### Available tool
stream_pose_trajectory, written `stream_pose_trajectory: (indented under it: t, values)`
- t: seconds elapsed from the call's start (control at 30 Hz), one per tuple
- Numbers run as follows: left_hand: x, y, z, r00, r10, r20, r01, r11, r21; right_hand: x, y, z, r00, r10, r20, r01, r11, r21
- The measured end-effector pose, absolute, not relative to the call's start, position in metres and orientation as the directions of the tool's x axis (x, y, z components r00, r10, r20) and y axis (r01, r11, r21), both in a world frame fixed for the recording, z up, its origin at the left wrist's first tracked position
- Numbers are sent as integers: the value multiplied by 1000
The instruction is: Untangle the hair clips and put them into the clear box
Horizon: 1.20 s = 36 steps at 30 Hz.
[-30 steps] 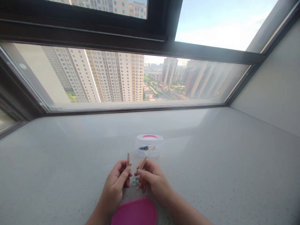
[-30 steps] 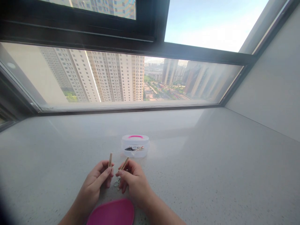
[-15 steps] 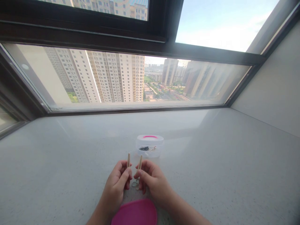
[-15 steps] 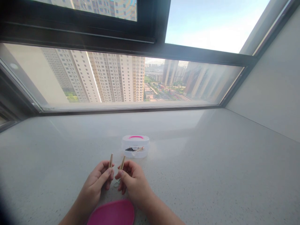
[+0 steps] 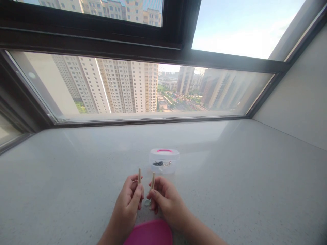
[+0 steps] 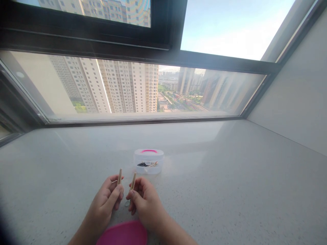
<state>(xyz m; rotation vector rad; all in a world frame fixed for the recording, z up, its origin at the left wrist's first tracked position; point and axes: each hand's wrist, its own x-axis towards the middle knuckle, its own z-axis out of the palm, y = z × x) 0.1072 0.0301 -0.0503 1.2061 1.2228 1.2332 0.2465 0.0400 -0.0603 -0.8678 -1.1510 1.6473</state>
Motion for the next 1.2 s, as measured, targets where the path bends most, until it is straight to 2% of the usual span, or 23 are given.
stream_pose_trajectory:
  t: [0.4,1.2]
  values:
    - [108,28,-52,4,1000,14,-12,-14,1000,244,37,-63,-352,934,60,-319,-60,-946]
    - [110,27,-48,2,1000,12,-71,-12,997,244,35,-67,-305,948,92,-343,-19,-939]
